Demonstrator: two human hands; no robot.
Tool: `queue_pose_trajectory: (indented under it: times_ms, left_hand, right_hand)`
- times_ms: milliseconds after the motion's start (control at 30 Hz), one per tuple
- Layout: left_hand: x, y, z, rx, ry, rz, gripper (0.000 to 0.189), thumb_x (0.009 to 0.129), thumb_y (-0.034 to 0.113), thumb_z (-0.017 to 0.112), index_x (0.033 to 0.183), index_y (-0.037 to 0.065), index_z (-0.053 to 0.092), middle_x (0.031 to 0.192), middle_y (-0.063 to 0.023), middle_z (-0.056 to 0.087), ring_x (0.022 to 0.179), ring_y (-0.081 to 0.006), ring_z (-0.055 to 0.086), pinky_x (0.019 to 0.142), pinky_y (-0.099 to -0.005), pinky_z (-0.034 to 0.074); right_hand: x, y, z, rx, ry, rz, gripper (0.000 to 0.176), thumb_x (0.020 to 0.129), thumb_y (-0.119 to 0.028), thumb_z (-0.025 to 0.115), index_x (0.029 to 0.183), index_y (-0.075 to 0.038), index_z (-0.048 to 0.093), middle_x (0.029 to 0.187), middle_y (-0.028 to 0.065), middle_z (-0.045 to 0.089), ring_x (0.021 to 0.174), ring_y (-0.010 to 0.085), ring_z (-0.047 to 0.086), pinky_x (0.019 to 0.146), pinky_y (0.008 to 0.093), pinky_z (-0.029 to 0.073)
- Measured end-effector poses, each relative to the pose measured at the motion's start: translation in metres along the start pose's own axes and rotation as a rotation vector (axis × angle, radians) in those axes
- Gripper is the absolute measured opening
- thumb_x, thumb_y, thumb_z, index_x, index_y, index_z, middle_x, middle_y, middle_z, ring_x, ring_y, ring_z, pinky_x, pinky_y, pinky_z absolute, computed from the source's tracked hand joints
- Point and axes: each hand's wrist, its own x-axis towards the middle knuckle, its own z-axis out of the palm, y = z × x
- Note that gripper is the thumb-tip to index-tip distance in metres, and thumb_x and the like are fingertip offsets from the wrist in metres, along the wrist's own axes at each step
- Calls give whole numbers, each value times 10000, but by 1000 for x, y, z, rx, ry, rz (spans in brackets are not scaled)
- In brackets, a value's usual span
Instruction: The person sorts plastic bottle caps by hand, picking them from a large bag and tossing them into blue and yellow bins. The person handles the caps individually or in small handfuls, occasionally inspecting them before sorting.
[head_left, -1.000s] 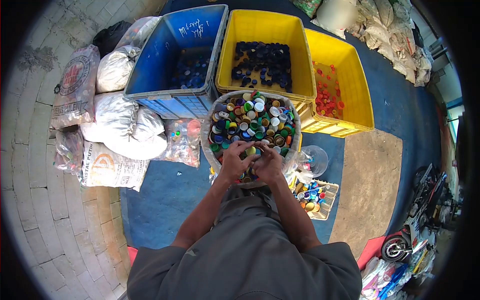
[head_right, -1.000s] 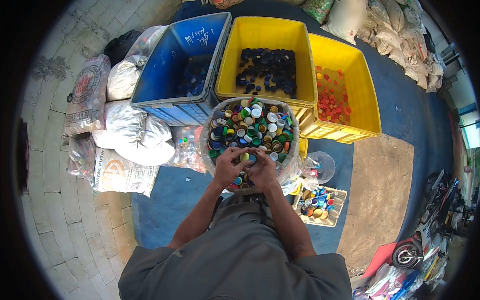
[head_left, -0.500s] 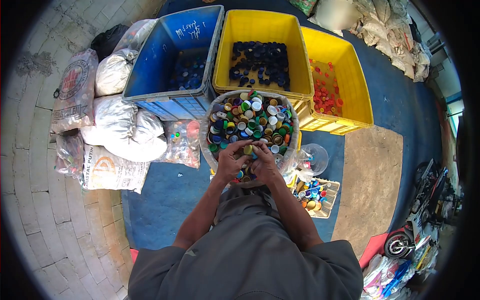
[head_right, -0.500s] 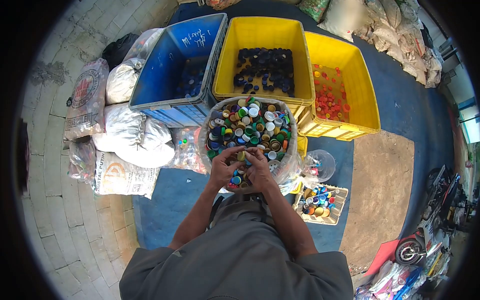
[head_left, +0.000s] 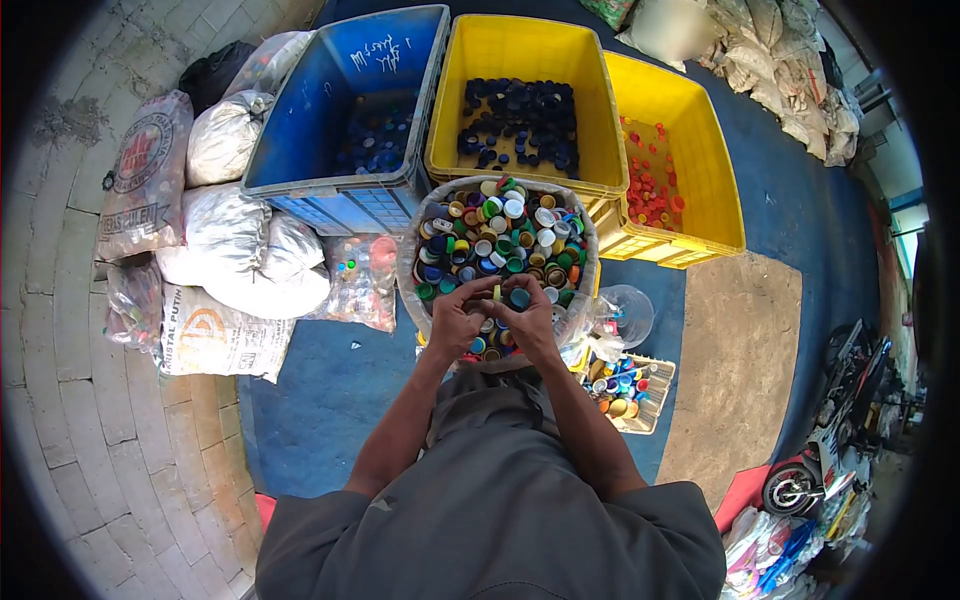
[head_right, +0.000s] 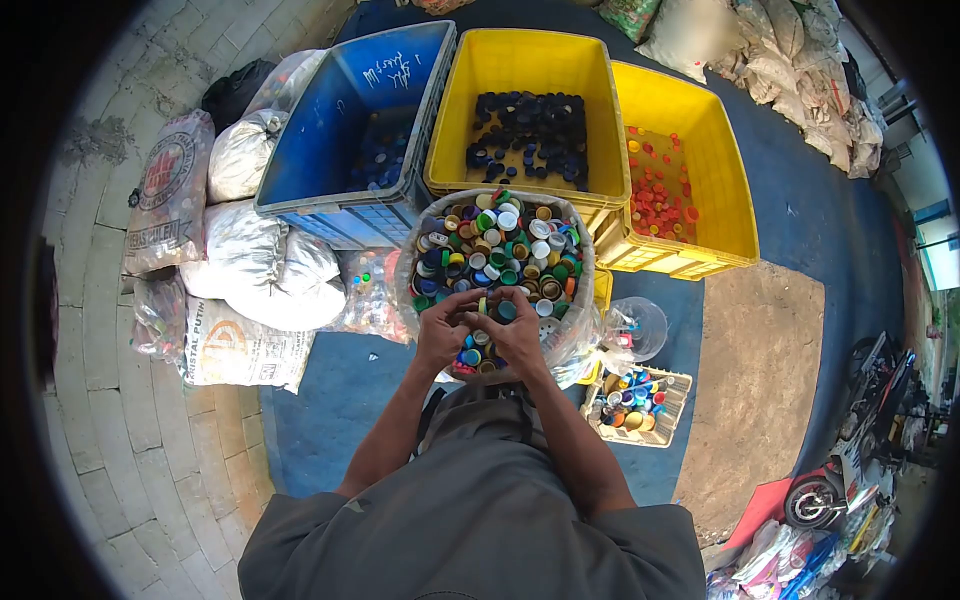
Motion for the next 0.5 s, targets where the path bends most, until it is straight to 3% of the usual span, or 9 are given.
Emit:
queue_pose_trajectory:
  times_ms: [133, 233, 333, 433, 500]
  left_hand:
    - [1, 9, 3, -110, 17, 17, 403, 863, -75, 584, 1258, 6, 583, 1090, -116, 682, 976, -145, 649, 821, -258, 531]
    - [2, 13, 0, -214, -45, -57, 353, 910, -3, 596, 1262, -8, 574, 1104, -98, 671, 948, -141, 651, 821, -264, 536]
    - [1, 13, -3, -263, -72, -113, 328, 948, 90, 586, 1259, -12, 573, 1105, -79, 655, 906, -126, 650, 811, -262, 543]
    - [-2, 21, -5, -432, -109, -218, 328, 975, 144, 554, 1256, -23, 570, 1093, -60, 645, 877, -108, 645, 794, -252, 545]
    - [-2, 18, -4, -422, -116, -210, 333, 978, 164, 550, 1255, -20, 572, 1095, -58, 643, 876, -102, 645, 793, -253, 547]
  right_hand:
    - [-2, -2, 5, -12, 65, -58, 427, 728, -213, 818, 1035, -36, 581, 913, 50, 606, 881, 125, 582, 745, 269, 477]
    - [-3, -2, 3, 62, 7, -56, 400, 782, -173, 789, 1086, -53, 558, 931, 0, 555, 804, 63, 539, 665, 202, 456]
    - [-5, -16, -7, -74, -79, -188, 399, 769, -180, 788, 1077, -49, 573, 955, 25, 558, 804, 97, 556, 680, 225, 463]
    - [1, -22, -12, -268, -72, -371, 413, 703, -185, 812, 1040, -46, 618, 959, 85, 589, 894, 215, 600, 742, 321, 495]
    - [2, -27, -13, -332, -63, -391, 408, 682, -164, 815, 1018, -48, 614, 934, 89, 579, 874, 231, 594, 728, 327, 495]
